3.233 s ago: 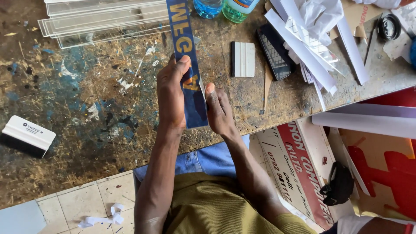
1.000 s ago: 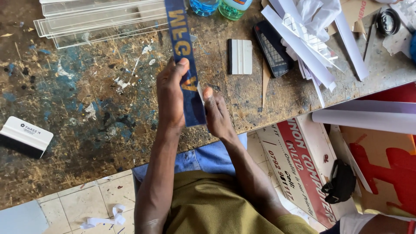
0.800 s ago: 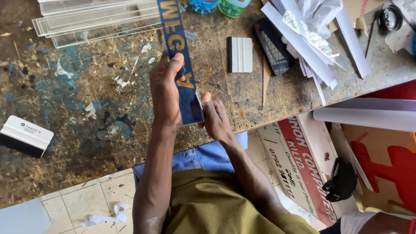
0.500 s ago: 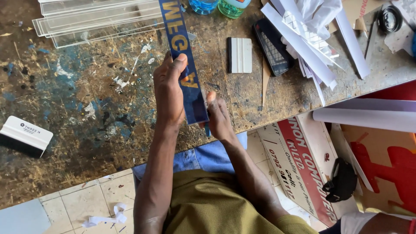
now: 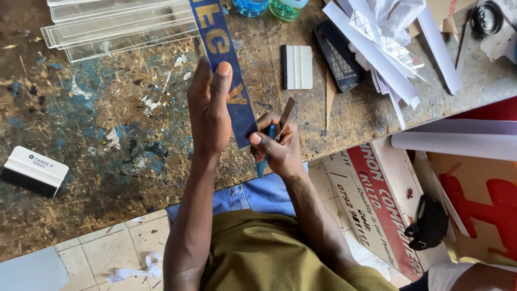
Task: The person is weeding and adjusting vinyl lettering on a blue acrylic strip using a small utility blade.
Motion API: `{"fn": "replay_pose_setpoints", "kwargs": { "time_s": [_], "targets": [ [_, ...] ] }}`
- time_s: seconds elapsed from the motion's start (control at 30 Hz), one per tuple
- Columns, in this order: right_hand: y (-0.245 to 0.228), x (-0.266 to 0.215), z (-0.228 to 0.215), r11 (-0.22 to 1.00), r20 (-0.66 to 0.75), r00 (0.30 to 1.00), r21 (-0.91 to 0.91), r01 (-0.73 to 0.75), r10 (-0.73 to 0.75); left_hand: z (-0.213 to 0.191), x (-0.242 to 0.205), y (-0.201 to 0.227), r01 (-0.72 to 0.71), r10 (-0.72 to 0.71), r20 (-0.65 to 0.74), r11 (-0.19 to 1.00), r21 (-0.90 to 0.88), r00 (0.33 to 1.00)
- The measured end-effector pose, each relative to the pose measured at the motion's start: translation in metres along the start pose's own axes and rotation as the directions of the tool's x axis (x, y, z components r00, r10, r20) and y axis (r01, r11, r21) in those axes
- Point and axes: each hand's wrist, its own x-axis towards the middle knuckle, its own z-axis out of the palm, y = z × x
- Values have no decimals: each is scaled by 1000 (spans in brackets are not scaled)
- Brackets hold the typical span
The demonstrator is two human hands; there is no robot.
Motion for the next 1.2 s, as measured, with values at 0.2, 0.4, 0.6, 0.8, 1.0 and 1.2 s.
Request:
{"fn": "replay_pose_setpoints", "kwargs": {
  "time_s": [0.2,0.4,0.6,0.8,1.0,1.2],
  "targets": [
    [-14,8,-5,976,-32,999,-215,36,-44,-7,-32,-61,56,-62,154,997,46,986],
    [9,17,-24,997,-44,998,62,37,-34,-7,-34,-50,56,-58,137,998,23,989],
    [3,64,-19,997,-104,994,-79,-22,14,-2,-39,-49,97,-99,182,995,24,978],
    [18,80,-15,981,-231,973,-186,-56,11,0,-41,-38,92,-96,200,995,32,975],
    [14,73,-9,934,-139,988,-358,5,-59,0,-43,-33,93,-100,174,994,48,980],
    [12,65,-12,892,17,996,-444,87,-88,0,-42,-31,170,-170,112,985,7,979]
  ]
}}
